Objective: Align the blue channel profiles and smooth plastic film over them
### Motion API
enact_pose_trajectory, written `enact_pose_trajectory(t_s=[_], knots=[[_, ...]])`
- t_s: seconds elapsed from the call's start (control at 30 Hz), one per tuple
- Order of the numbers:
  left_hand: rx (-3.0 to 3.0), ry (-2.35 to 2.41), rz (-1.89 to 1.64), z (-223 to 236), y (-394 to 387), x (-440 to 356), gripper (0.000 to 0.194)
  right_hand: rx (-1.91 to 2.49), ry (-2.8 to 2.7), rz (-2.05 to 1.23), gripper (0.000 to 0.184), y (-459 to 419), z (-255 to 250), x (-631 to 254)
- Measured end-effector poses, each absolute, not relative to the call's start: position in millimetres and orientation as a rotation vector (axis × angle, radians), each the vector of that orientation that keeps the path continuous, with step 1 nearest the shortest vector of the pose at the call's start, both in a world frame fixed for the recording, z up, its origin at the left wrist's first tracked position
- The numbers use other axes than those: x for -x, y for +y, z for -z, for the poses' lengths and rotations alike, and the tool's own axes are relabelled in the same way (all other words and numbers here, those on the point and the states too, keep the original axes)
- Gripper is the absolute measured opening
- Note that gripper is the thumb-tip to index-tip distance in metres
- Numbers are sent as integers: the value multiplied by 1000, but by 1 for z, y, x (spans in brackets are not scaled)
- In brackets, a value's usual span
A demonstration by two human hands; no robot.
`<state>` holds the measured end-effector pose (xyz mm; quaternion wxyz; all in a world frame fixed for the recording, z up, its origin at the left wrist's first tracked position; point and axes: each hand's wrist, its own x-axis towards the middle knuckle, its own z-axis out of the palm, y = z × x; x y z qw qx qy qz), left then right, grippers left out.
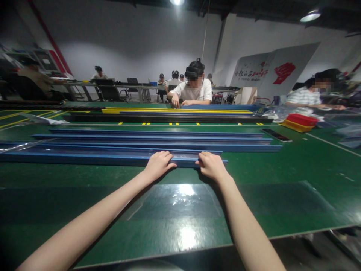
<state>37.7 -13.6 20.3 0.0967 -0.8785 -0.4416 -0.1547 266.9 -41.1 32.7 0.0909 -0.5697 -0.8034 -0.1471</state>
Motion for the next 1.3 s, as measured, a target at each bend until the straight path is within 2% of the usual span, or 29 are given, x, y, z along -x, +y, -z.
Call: enact_pose_trajectory(t_s=[0.33,0.7,1.3], knots=[[2575,-1284,467,-18,-15,-37,28,1571,-2400,440,27,-41,-27,-259],[2567,-1197,536,-15,-11,-35,29,1549,-2410,428,21,-36,-27,-254],[2634,-1236,486,-18,-10,-35,29,1645,-2367,420,22,-40,-31,-267]])
